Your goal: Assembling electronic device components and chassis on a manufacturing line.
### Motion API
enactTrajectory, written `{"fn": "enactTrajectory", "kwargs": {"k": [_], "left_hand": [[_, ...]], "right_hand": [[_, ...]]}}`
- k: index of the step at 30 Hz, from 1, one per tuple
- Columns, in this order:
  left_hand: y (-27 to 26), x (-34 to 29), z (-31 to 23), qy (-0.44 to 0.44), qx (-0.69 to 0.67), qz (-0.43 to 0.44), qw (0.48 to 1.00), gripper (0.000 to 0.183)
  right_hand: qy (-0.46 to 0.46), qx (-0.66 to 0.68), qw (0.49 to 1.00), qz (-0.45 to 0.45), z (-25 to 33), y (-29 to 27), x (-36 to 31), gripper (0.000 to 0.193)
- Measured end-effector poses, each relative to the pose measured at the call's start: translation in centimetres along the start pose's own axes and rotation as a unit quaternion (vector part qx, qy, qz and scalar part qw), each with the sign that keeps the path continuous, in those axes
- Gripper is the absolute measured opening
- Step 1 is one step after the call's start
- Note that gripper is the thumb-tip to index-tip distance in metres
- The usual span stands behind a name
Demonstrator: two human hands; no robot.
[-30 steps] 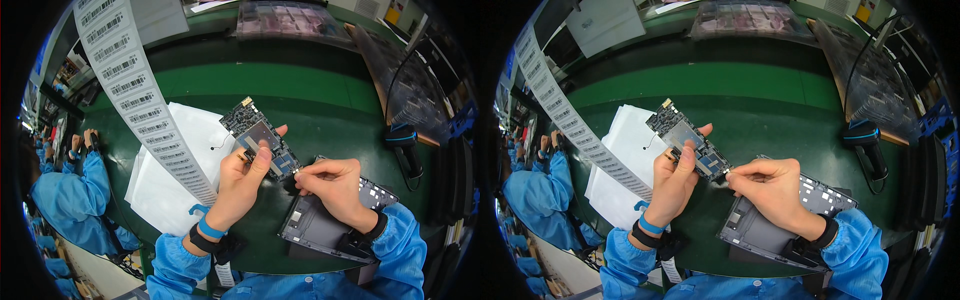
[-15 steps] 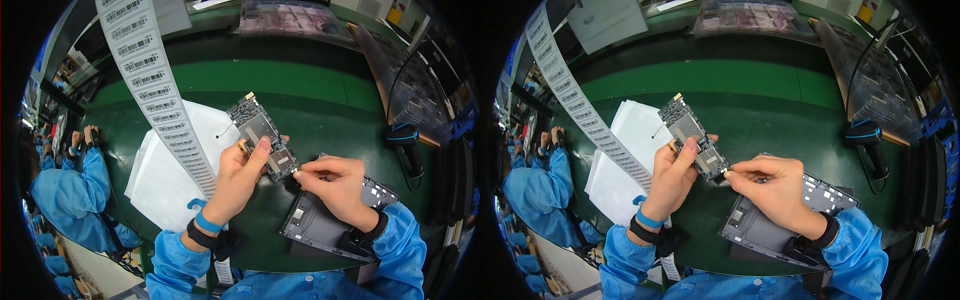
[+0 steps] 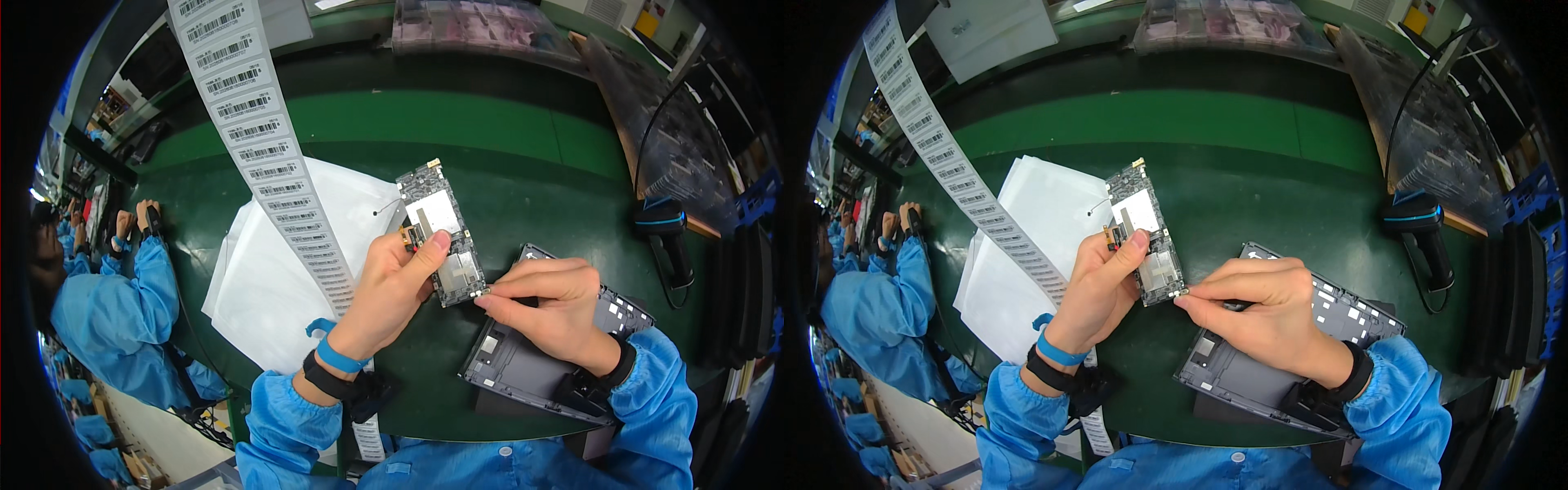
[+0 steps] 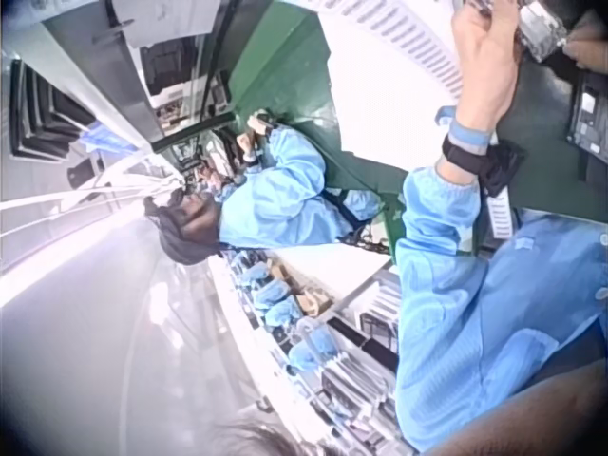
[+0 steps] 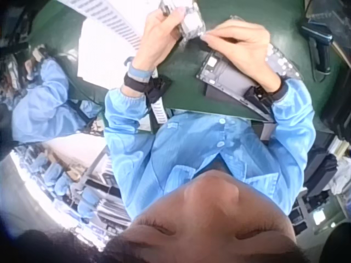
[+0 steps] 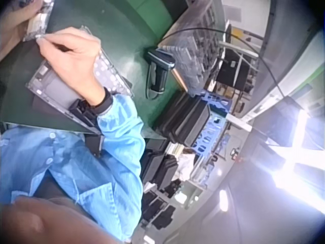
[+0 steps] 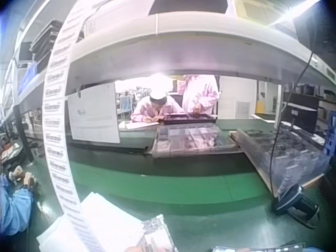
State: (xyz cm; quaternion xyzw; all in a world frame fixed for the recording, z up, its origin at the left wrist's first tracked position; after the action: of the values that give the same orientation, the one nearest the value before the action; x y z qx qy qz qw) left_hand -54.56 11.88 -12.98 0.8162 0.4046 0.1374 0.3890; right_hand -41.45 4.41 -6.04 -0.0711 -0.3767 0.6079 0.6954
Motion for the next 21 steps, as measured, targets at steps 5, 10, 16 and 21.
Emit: {"fn": "enactTrajectory", "kwargs": {"k": [5, 10, 16, 21], "left_hand": [[-0.1, 0.1, -0.1, 0.016, 0.041, -0.008, 0.999, 0.027], [0.4, -0.3, -0.5, 0.042, 0.078, -0.005, 0.996, 0.026], [1.1, -0.6, -0.7, 0.031, 0.055, 0.004, 0.998, 0.025], [1.5, -0.6, -1.2, 0.048, 0.017, -0.025, 0.998, 0.024]], "right_hand": [[0.042, 0.037, 0.998, 0.010, -0.9, 0.4, -0.4, 0.008], [0.044, 0.050, 0.997, 0.026, -0.6, 0.6, -0.4, 0.007], [-0.033, 0.052, 0.998, 0.003, 0.7, 0.1, -0.3, 0.008], [-0.042, 0.045, 0.998, -0.004, 0.6, 0.3, -0.2, 0.009]]}}
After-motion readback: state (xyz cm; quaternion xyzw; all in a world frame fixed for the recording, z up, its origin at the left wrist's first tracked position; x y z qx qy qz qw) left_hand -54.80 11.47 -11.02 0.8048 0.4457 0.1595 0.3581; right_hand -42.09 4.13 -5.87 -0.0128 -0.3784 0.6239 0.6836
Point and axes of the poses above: each hand's wrist, its own x-axis towards the middle knuckle, its own y-axis out of the palm, z = x × y, the point moved 9 cm from there along x, towards the middle knuckle, and after that the axes turned 15 degrees about -x, right-handed, at the moved point
